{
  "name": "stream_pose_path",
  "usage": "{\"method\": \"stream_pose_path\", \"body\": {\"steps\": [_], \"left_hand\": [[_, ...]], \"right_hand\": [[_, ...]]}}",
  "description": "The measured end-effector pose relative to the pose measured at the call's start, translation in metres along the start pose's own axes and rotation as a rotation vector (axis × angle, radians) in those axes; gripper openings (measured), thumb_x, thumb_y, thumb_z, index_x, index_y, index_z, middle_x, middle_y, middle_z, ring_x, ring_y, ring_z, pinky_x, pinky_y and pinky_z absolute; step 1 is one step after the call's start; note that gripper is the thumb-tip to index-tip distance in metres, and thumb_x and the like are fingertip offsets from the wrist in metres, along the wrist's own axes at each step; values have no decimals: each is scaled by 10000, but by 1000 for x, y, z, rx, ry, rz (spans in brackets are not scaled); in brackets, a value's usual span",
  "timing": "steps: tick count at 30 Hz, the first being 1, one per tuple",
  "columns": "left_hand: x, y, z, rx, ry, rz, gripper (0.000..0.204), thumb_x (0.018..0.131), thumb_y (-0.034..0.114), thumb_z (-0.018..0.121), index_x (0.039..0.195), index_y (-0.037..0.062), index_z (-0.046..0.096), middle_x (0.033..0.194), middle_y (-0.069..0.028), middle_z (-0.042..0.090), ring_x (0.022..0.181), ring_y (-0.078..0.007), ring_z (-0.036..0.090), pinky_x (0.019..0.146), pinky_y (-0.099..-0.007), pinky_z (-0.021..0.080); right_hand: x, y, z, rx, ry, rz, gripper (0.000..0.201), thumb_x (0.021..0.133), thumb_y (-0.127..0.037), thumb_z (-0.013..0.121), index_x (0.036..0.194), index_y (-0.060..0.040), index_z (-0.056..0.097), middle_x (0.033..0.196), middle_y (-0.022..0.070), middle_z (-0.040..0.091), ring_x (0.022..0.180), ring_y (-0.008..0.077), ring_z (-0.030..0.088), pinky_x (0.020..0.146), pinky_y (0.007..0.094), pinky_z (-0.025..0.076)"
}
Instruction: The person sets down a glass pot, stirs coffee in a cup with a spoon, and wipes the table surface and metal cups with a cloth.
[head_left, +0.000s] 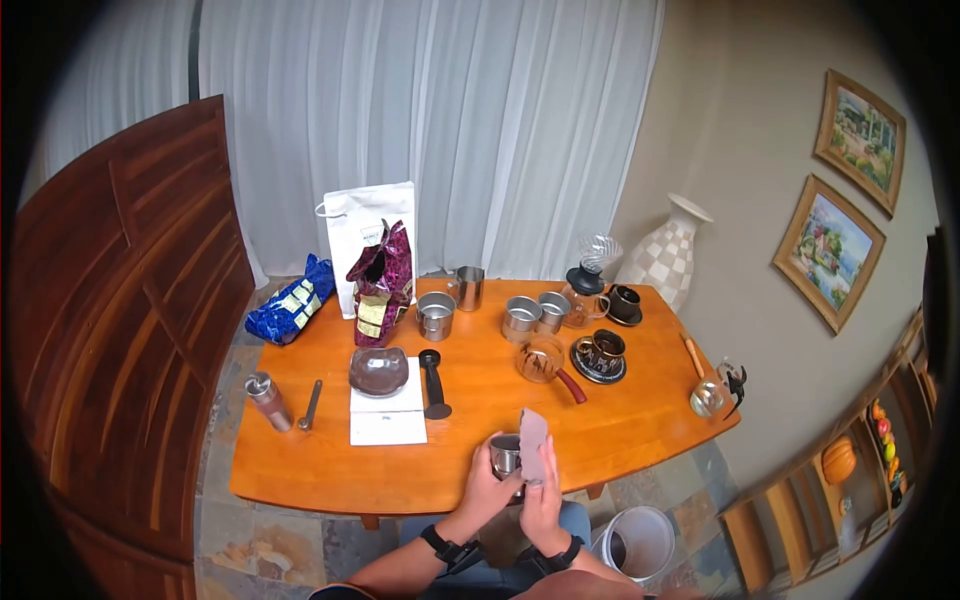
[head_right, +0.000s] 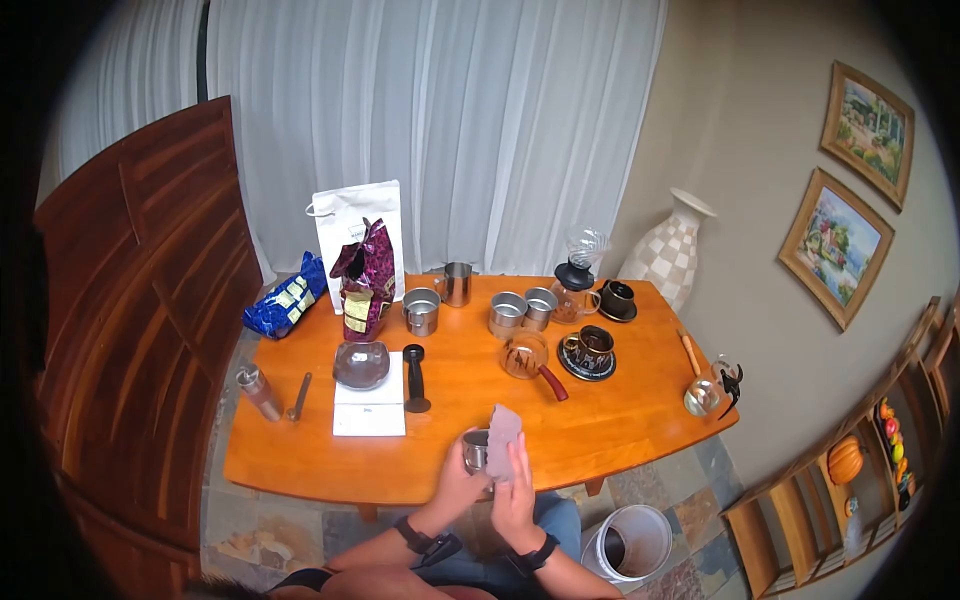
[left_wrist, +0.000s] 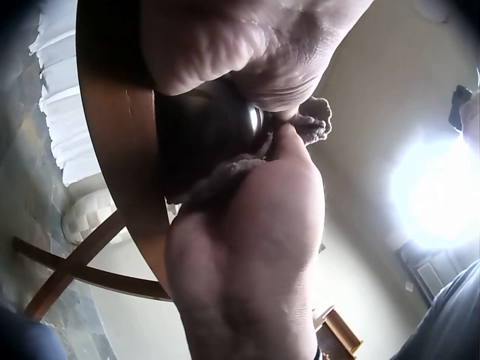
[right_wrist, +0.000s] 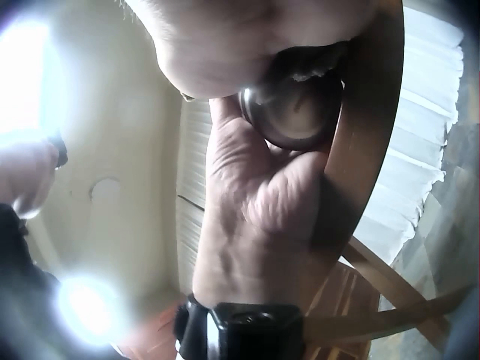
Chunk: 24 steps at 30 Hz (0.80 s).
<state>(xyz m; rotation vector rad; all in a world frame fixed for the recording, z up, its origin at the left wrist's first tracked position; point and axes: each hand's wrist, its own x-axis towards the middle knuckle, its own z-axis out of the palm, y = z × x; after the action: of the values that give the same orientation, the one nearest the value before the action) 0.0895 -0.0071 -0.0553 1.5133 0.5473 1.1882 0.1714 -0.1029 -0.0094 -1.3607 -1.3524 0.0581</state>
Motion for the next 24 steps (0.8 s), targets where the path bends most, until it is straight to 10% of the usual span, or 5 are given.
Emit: {"method": "stream_pose_path", "body": {"steps": [5,15,20,23,24], "left_hand": [[0,31,-5,-321,-94,-226,580,1016,281,653,1438,-46,428,1263,-124,605,1138,-165,583,977,-313,487],[-1,38,-4,146,43,-74,550,1119,348,346,1500,-47,371,1448,-247,463,1346,-313,467,1138,-382,344],[1,31,-2,-239,10,-231,622,1121,461,296,1510,-16,385,1424,-138,515,1278,-210,520,1091,-320,397],[0,31,-1,-119,-21,-188,611,1026,197,607,1527,-2,319,1349,-114,536,1204,-183,558,1036,-310,461],[1,33,1,-146,-23,-210,901,862,86,802,1546,8,220,1326,-145,541,1212,-199,566,1008,-329,492]], "right_hand": [[-3,7,2,144,12,86,535,1081,-207,367,1530,81,324,1615,276,294,1500,380,313,1217,431,245],[1,-1,1,436,20,249,557,1103,-223,342,1560,81,252,1627,200,297,1501,278,303,1227,379,214],[6,3,-1,510,55,280,554,1099,-209,348,1560,85,257,1633,198,295,1516,270,281,1237,371,191],[7,5,-3,466,22,278,534,1096,-177,348,1557,83,275,1629,201,307,1523,284,277,1241,373,185],[9,3,-2,588,45,328,520,1103,-184,352,1550,75,293,1605,185,345,1501,271,313,1230,362,213]]}}
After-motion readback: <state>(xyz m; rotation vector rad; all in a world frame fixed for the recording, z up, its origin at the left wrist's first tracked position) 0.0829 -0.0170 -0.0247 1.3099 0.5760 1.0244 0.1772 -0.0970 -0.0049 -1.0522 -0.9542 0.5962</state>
